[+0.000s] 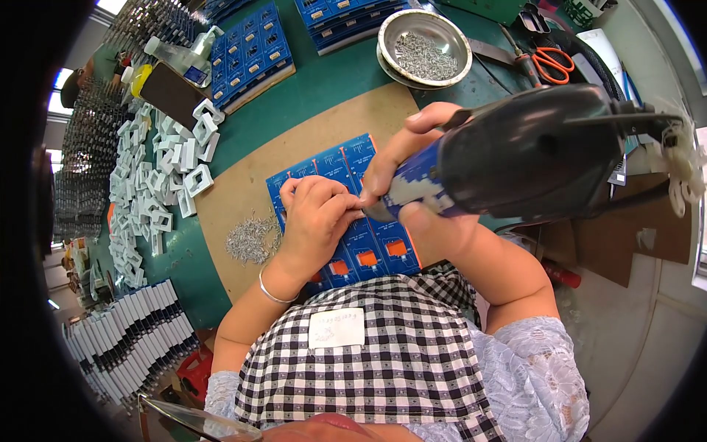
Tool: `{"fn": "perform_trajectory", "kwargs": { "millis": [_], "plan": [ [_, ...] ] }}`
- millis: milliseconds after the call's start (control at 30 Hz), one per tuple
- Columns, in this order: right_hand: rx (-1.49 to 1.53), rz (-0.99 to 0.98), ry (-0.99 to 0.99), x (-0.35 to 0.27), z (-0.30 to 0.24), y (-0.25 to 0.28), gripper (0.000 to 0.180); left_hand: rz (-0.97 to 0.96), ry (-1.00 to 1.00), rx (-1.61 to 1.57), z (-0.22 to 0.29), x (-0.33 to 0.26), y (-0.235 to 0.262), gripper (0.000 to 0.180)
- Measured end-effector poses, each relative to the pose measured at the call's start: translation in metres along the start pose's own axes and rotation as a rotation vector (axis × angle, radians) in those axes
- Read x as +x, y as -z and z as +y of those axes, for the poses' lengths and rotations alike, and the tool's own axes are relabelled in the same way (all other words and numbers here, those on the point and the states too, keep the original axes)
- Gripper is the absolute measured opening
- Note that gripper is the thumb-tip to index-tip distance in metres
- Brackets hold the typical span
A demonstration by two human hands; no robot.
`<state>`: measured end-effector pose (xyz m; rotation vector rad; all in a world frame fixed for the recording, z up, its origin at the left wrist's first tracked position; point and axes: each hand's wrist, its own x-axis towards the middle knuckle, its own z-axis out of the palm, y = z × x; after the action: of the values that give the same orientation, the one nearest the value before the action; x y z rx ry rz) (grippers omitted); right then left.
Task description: The person assembles small electronic components by placing circuit boards into a jig, then securing them with screws using an electric screwdriver.
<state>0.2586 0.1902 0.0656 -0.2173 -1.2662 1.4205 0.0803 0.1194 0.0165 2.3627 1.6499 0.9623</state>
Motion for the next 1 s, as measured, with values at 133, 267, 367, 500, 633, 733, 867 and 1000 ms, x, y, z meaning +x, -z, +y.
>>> {"fn": "perform_trajectory", "kwargs": {
  "millis": [133, 267, 367, 500, 633, 733, 867, 1000],
  "plan": [
    [0.028, -0.099, -0.011, 0.005, 0.005, -0.003, 0.065, 0.009, 0.004, -0.023, -0.001, 0.0, 0.0, 0.019],
    [-0.058, -0.175, -0.079, 0.007, 0.001, -0.005, 0.065, 0.01, 0.019, -0.032, -0.003, 0.0, 0.0, 0.018],
    [-0.179, -0.219, -0.11, 0.007, -0.003, -0.005, 0.064, -0.011, 0.032, -0.062, -0.005, 0.0, 0.001, 0.018],
    [-0.245, -0.312, -0.087, 0.009, 0.001, 0.0, 0.063, -0.038, 0.033, -0.068, -0.005, 0.0, 0.0, 0.019],
    [-0.137, -0.388, -0.086, 0.01, 0.005, 0.001, 0.062, -0.012, 0.038, -0.072, -0.006, -0.003, -0.002, 0.019],
    [-0.299, -0.445, -0.08, 0.013, 0.0, -0.001, 0.06, 0.005, 0.026, -0.091, -0.007, -0.004, -0.002, 0.018],
    [-0.35, -0.455, -0.051, 0.013, 0.01, -0.011, 0.056, 0.054, 0.053, -0.11, -0.009, -0.007, -0.007, 0.018],
    [-0.17, -0.292, -0.04, 0.006, 0.024, -0.024, 0.053, 0.044, 0.06, -0.12, -0.009, -0.01, -0.008, 0.017]
  ]
}}
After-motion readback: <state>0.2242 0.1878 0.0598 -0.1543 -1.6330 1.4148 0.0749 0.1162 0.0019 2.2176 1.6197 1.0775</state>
